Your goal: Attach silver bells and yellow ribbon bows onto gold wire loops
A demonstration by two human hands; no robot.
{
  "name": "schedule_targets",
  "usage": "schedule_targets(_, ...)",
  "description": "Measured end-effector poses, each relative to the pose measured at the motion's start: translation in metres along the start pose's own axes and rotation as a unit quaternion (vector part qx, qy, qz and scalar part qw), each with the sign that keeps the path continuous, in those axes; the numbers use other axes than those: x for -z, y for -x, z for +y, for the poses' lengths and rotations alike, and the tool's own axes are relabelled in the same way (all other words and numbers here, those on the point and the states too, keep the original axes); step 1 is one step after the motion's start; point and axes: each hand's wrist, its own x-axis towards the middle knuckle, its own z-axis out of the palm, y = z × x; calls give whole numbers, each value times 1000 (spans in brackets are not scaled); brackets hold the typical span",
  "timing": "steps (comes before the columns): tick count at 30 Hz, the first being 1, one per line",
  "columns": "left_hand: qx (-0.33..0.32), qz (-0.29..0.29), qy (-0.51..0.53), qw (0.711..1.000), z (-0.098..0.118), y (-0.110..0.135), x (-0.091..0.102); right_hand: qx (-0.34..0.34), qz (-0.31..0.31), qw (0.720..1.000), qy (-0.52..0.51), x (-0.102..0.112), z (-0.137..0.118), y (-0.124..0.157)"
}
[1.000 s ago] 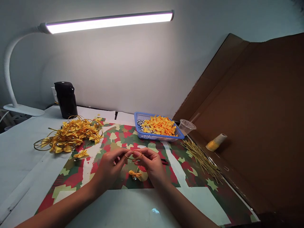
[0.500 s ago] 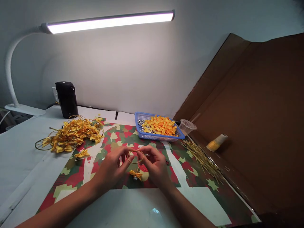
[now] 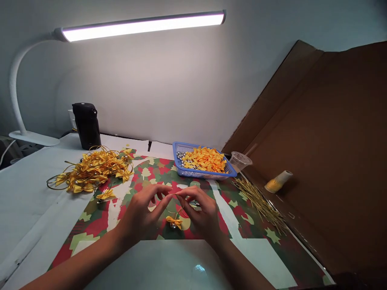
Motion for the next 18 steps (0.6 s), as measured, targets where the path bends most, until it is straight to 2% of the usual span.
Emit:
schedule_targets(7,-14,17,9,1000,1,-3,1,19,-9,1000,14,2,2,-1)
schedule_targets(18,-2,11,13,1000,1,-3,2,0,-26,1000,12,3,5,-1)
